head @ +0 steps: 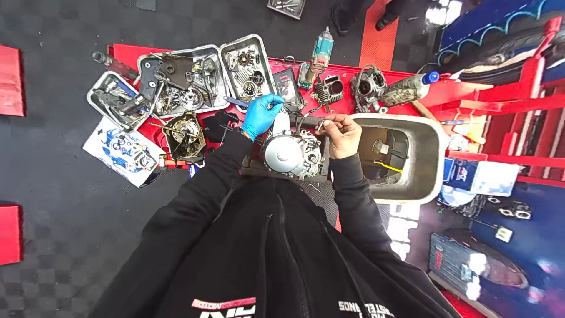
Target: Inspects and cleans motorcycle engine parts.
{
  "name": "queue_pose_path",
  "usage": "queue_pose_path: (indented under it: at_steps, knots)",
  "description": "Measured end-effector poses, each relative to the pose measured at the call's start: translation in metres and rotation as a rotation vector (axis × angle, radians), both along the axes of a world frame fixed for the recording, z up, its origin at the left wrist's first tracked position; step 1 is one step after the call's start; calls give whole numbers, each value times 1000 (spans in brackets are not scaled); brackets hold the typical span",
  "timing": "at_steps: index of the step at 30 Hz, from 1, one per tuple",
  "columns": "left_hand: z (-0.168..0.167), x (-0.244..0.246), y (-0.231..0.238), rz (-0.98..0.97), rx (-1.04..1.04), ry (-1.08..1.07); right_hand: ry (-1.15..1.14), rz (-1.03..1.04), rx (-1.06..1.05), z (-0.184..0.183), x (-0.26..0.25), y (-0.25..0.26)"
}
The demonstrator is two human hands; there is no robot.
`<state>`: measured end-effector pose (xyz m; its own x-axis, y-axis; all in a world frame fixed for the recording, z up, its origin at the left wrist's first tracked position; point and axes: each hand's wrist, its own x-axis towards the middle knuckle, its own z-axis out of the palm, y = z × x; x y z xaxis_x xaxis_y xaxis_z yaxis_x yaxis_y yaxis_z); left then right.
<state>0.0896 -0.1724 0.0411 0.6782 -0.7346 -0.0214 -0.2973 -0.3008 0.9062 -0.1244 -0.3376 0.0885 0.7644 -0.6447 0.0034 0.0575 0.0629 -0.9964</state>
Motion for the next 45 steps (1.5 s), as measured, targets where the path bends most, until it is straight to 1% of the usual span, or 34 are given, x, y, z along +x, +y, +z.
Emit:
queue_pose_path:
  at_steps: [3, 5, 9, 12, 14, 16, 17, 19, 22, 24, 28, 30, 31, 32, 34, 36, 37, 38, 41, 43, 45]
  knots:
    - [0, -1, -1, -10, 16, -35, -26, -27, 27, -1, -5, 1]
    - [1, -1, -1, -43, 51, -142, -21, -43, 37, 0, -7, 4]
    - [4, 2, 4, -194, 138, -389, -6, -40, 45, 0, -9, 13]
    - [4, 6, 1, -228, 192, -418, -6, -42, 38, 0, -10, 21]
    - [16, 8, -5, -256, 323, -382, -5, -46, 33, 1, -11, 26]
    - [32, 12, -11, -297, 471, -292, 5, -50, 30, 2, -12, 31]
    - [36, 14, -13, -311, 506, -243, 14, -54, 21, 2, -12, 33]
    - [34, 21, -13, -320, 486, -152, 24, -51, 5, 4, -11, 37]
    - [28, 24, -14, -258, 426, -30, -9, -35, 9, 9, -9, 42]
    - [27, 25, -18, -243, 444, -17, -36, -13, 3, 12, -5, 44]
    - [28, 31, -23, -304, 482, -35, -22, 65, -71, 20, 11, 50]
    - [27, 31, -19, -311, 418, -30, 1, 106, -128, 25, 28, 52]
    - [24, 30, -13, -300, 353, -17, 26, 124, -168, 27, 36, 54]
    - [22, 30, -4, -259, 268, 17, 68, 158, -223, 31, 45, 56]
    - [19, 27, 19, -76, 114, 126, 195, 282, -391, 38, 62, 61]
    - [11, 21, 46, 122, 40, 263, 312, 458, -545, 38, 80, 60]
    - [4, 15, 60, 177, 26, 320, 379, 556, -628, 35, 88, 58]
    - [-6, 7, 73, 198, 25, 369, 446, 652, -716, 32, 97, 57]
    - [-27, -21, 98, 151, 48, 483, 626, 900, -952, 30, 125, 58]
    - [-34, -36, 101, 124, 45, 529, 714, 1020, -1029, 29, 139, 63]
    - [-39, -47, 98, 111, 28, 520, 765, 1094, -1063, 29, 147, 67]
